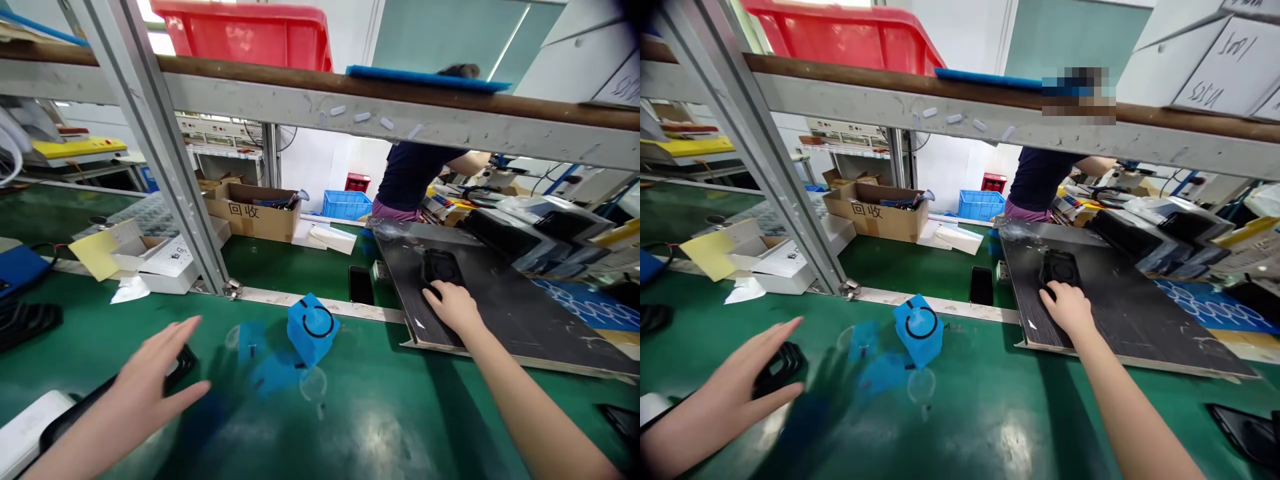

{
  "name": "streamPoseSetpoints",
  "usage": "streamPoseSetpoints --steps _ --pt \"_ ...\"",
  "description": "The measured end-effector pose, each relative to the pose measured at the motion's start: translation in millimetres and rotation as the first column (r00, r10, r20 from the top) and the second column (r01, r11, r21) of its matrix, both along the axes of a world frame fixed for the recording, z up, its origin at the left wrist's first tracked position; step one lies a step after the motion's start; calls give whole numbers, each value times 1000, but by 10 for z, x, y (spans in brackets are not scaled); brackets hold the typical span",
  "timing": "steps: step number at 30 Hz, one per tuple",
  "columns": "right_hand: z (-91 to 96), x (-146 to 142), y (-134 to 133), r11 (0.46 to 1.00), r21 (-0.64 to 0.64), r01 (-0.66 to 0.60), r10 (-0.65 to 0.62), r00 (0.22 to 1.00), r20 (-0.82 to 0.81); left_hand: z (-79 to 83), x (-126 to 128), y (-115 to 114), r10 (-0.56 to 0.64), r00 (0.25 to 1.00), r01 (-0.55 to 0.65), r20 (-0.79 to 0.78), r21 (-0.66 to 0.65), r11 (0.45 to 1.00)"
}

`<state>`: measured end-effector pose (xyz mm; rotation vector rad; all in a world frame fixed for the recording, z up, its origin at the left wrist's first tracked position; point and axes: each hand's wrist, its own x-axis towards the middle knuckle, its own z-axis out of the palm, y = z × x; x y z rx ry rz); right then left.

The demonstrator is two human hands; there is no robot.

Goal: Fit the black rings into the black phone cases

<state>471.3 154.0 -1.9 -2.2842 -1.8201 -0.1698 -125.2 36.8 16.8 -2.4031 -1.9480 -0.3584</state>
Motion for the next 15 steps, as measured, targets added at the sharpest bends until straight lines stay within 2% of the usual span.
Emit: streamPoseSetpoints --steps 2,4,5,7,8,9,10,11,13,15 --pt "-24 -142 -377 987 10 -157 158 987 -9 293 513 157 -220 972 223 82 -25 975" --pt "-50 -281 -809 956 13 -294 295 955 -30 553 958 358 -414 906 419 84 -50 907" --pt "-70 -345 -1036 935 11 -355 355 934 -43 657 1146 467 -513 856 517 70 -63 854" --pt "-129 -463 -1485 878 19 -478 478 876 -67 795 1451 669 -671 740 671 35 -87 736" --pt "-167 -518 -1696 833 42 -552 554 829 -73 828 1571 749 -723 690 719 11 -118 685" --pt "-207 -574 -1890 791 72 -607 612 788 -70 841 1670 806 -736 677 728 0 -145 670" --pt "-247 -632 -2064 759 92 -644 650 757 -66 836 1750 840 -725 689 715 -8 -161 681" --pt "-282 -690 -2212 737 93 -669 675 735 -64 818 1809 852 -692 722 681 -9 -164 714" --pt "-329 -805 -2430 722 39 -691 692 719 -64 762 1865 828 -594 804 590 10 -135 796" --pt "-348 -896 -2553 717 -16 -697 696 716 -43 709 1836 789 -523 851 526 54 -106 844"
